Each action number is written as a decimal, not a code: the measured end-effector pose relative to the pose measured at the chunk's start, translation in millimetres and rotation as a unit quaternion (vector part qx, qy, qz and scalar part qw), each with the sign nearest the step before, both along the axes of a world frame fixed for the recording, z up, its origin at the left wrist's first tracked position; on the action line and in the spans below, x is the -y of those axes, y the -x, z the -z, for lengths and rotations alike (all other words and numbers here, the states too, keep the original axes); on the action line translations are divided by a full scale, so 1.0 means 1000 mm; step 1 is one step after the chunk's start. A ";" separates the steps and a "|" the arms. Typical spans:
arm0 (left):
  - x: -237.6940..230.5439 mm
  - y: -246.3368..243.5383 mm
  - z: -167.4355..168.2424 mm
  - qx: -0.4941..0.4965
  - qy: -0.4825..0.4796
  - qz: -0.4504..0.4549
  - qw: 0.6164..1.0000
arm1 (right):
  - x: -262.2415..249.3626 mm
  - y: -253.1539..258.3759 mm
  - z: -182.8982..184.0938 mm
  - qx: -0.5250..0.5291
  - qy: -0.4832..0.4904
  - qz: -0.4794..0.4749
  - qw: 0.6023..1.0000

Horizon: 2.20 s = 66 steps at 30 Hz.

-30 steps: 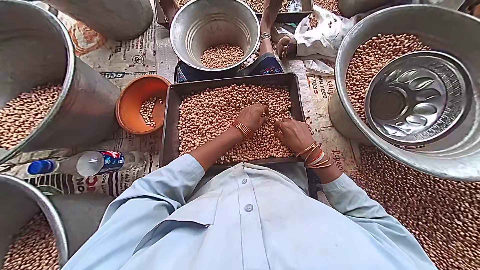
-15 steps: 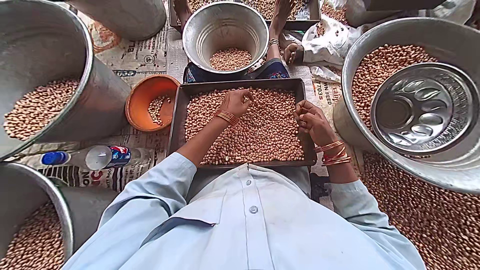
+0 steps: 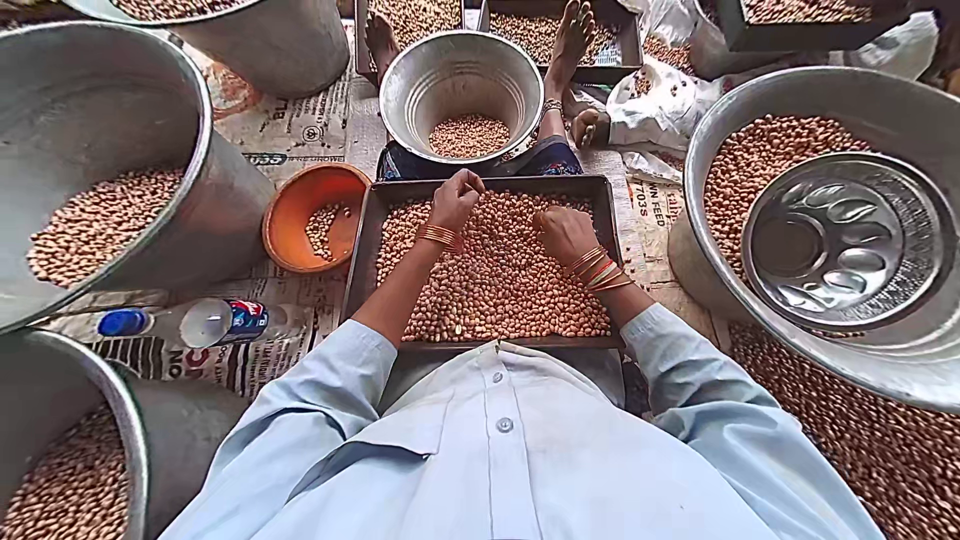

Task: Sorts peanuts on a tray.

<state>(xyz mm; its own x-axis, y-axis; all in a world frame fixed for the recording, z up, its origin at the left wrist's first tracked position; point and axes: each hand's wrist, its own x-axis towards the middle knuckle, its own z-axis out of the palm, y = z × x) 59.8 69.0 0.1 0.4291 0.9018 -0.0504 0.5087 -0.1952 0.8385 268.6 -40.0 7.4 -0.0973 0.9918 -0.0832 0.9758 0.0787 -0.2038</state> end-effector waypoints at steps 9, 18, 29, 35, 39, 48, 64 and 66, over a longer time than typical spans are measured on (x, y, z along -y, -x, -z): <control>0.030 0.000 0.006 -0.208 -0.128 0.117 0.963 | -0.003 -0.011 0.008 -0.079 0.046 0.060 0.994; 0.034 0.011 0.000 -0.227 -0.149 0.100 0.957 | -0.002 -0.022 0.010 -0.104 0.067 0.093 0.988; -0.004 0.084 -0.062 -0.247 -0.257 -0.104 0.929 | -0.001 -0.023 0.009 -0.162 0.029 0.069 0.984; -0.005 0.005 -0.007 -0.200 -0.236 0.110 0.944 | 0.043 -0.029 0.000 -0.367 0.004 0.111 0.924; -0.010 -0.001 0.008 -0.171 -0.218 0.109 0.955 | 0.039 -0.038 0.009 -0.568 0.016 0.152 0.809; 0.003 0.037 -0.007 -0.135 -0.090 0.038 0.986 | -0.020 0.003 -0.031 -0.273 0.046 0.054 0.959; 0.015 0.034 0.001 -0.146 -0.019 0.060 0.987 | -0.040 0.038 0.003 -0.041 0.009 -0.003 0.999; 0.021 0.033 -0.008 -0.071 0.071 0.048 0.994 | -0.040 0.028 -0.004 -0.062 0.035 -0.019 0.997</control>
